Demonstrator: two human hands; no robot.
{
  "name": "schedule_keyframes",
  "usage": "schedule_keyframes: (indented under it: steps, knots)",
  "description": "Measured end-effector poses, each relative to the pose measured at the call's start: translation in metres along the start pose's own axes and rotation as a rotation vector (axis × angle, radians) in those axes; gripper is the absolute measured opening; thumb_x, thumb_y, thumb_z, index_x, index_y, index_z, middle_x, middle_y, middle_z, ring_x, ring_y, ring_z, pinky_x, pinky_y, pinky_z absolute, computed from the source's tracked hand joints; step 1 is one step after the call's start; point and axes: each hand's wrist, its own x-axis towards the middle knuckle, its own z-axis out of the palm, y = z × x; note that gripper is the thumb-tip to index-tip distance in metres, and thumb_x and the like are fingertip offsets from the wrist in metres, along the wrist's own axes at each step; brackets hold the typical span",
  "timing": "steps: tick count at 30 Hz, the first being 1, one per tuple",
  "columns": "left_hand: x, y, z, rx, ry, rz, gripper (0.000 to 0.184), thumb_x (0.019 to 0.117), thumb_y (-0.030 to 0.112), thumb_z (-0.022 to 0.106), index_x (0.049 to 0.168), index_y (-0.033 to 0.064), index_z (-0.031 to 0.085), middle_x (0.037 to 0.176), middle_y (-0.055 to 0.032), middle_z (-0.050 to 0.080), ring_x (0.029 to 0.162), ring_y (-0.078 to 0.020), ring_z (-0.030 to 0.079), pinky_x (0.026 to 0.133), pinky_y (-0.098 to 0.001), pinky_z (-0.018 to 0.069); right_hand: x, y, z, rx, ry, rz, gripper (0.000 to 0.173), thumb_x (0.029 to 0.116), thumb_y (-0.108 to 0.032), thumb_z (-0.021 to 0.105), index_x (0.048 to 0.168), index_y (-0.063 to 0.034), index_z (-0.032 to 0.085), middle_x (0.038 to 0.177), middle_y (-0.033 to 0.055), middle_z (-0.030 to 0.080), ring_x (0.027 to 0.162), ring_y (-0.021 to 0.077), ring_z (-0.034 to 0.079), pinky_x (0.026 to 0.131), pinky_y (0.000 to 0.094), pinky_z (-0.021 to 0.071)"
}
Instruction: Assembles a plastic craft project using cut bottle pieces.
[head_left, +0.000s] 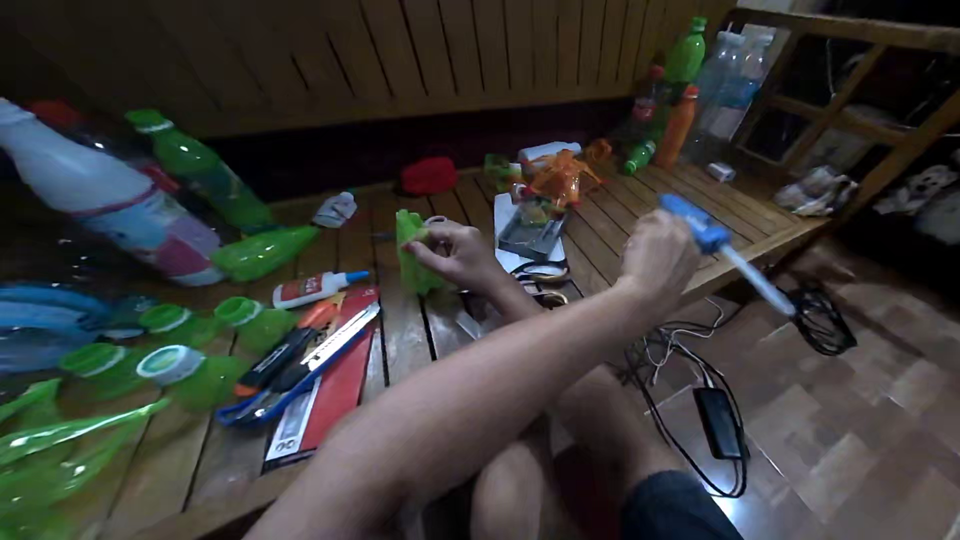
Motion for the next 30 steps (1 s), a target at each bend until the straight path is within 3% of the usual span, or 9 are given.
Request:
schedule_keyframes:
  steps: [3, 6, 10, 14, 19, 22, 26, 28, 30]
  knots:
    - [0.002, -0.003, 0.051, 0.234, -0.157, 0.007, 0.036, 0.1033, -0.008, 0.043, 0.135, -0.0248, 0.038, 0.128, -0.0409, 0.049, 0.104, -0.0470, 0.062, 0.083, -0.0477, 0.0542, -0.010, -0.017, -0.005, 0.008, -0.019, 0.096, 0.012, 0.0972, -0.003, 0.064, 0.097, 0.0073, 0.070, 0.095, 0.0194, 0.069, 0.085, 0.0264, 0.068, 0.077, 0.0403, 0.0583]
    - [0.005, -0.003, 0.074, 0.291, -0.319, -0.076, 0.050, 0.1066, -0.005, 0.037, 0.149, -0.0227, 0.017, 0.148, -0.0452, 0.026, 0.095, -0.0436, 0.064, 0.083, -0.0467, 0.0533, -0.001, 0.002, 0.004, 0.023, -0.015, 0.021, 0.013, 0.0949, -0.003, 0.065, 0.096, 0.0078, 0.073, 0.094, 0.0203, 0.071, 0.089, 0.0287, 0.069, 0.082, 0.0446, 0.0572]
    - [0.008, -0.001, 0.079, 0.157, -0.382, -0.200, 0.058, 0.1083, -0.001, 0.035, 0.151, -0.0215, 0.001, 0.131, -0.0423, 0.039, 0.093, -0.0402, 0.064, 0.079, -0.0421, 0.0530, 0.001, 0.010, 0.007, -0.014, -0.031, -0.003, 0.013, 0.0954, -0.006, 0.067, 0.095, 0.0053, 0.073, 0.094, 0.0184, 0.071, 0.090, 0.0284, 0.069, 0.082, 0.0460, 0.0576]
    - [0.005, -0.002, 0.073, 0.011, -0.416, -0.184, 0.057, 0.1052, -0.003, 0.045, 0.150, -0.0195, 0.013, 0.140, -0.0406, 0.036, 0.111, -0.0470, 0.057, 0.087, -0.0487, 0.0525, -0.015, -0.039, -0.014, -0.058, -0.097, 0.232, 0.013, 0.0999, -0.006, 0.063, 0.106, 0.0020, 0.070, 0.105, 0.0167, 0.069, 0.091, 0.0248, 0.067, 0.082, 0.0387, 0.0573]
    - [0.007, -0.007, 0.071, -0.114, -0.471, -0.198, 0.055, 0.1042, -0.005, 0.045, 0.152, -0.0172, 0.020, 0.151, -0.0394, 0.029, 0.128, -0.0484, 0.050, 0.094, -0.0513, 0.0514, -0.009, 0.013, 0.005, 0.016, -0.062, 0.002, 0.017, 0.0994, -0.008, 0.061, 0.107, 0.0024, 0.072, 0.106, 0.0179, 0.070, 0.094, 0.0248, 0.068, 0.084, 0.0407, 0.0578]
    - [-0.001, -0.015, 0.050, -0.091, -0.502, -0.067, 0.038, 0.1041, 0.000, 0.049, 0.140, -0.0142, 0.047, 0.153, -0.0337, 0.035, 0.130, -0.0462, 0.050, 0.098, -0.0523, 0.0506, -0.004, 0.009, 0.001, 0.034, -0.091, 0.030, 0.018, 0.0991, -0.009, 0.061, 0.106, 0.0030, 0.073, 0.103, 0.0162, 0.070, 0.091, 0.0201, 0.068, 0.083, 0.0366, 0.0572]
    - [-0.041, -0.061, 0.005, -0.239, 0.025, 0.186, 0.030, 0.1068, 0.021, 0.053, 0.118, -0.0012, 0.070, 0.122, -0.0201, 0.066, 0.108, -0.0346, 0.066, 0.087, -0.0489, 0.0530, 0.001, 0.003, 0.000, 0.051, -0.100, 0.066, 0.018, 0.0980, -0.008, 0.061, 0.102, 0.0039, 0.074, 0.101, 0.0140, 0.072, 0.090, 0.0128, 0.067, 0.082, 0.0289, 0.0550]
    - [-0.064, -0.109, -0.014, -0.257, 0.435, 0.158, 0.020, 0.1021, 0.013, 0.058, 0.109, 0.0015, 0.074, 0.107, -0.0153, 0.072, 0.099, -0.0301, 0.070, 0.082, -0.0442, 0.0568, 0.001, 0.009, 0.005, 0.064, -0.074, 0.040, 0.018, 0.0956, -0.007, 0.063, 0.102, 0.0037, 0.075, 0.101, 0.0122, 0.074, 0.093, 0.0107, 0.068, 0.085, 0.0271, 0.0548]
    - [-0.089, -0.172, -0.032, -0.279, 0.658, 0.007, 0.023, 0.1028, 0.011, 0.056, 0.116, 0.0019, 0.073, 0.112, -0.0142, 0.073, 0.101, -0.0248, 0.071, 0.087, -0.0390, 0.0584, -0.002, 0.031, 0.014, 0.061, -0.010, -0.107, 0.020, 0.0946, -0.011, 0.066, 0.104, 0.0054, 0.073, 0.100, 0.0133, 0.074, 0.092, 0.0107, 0.069, 0.084, 0.0272, 0.0559]
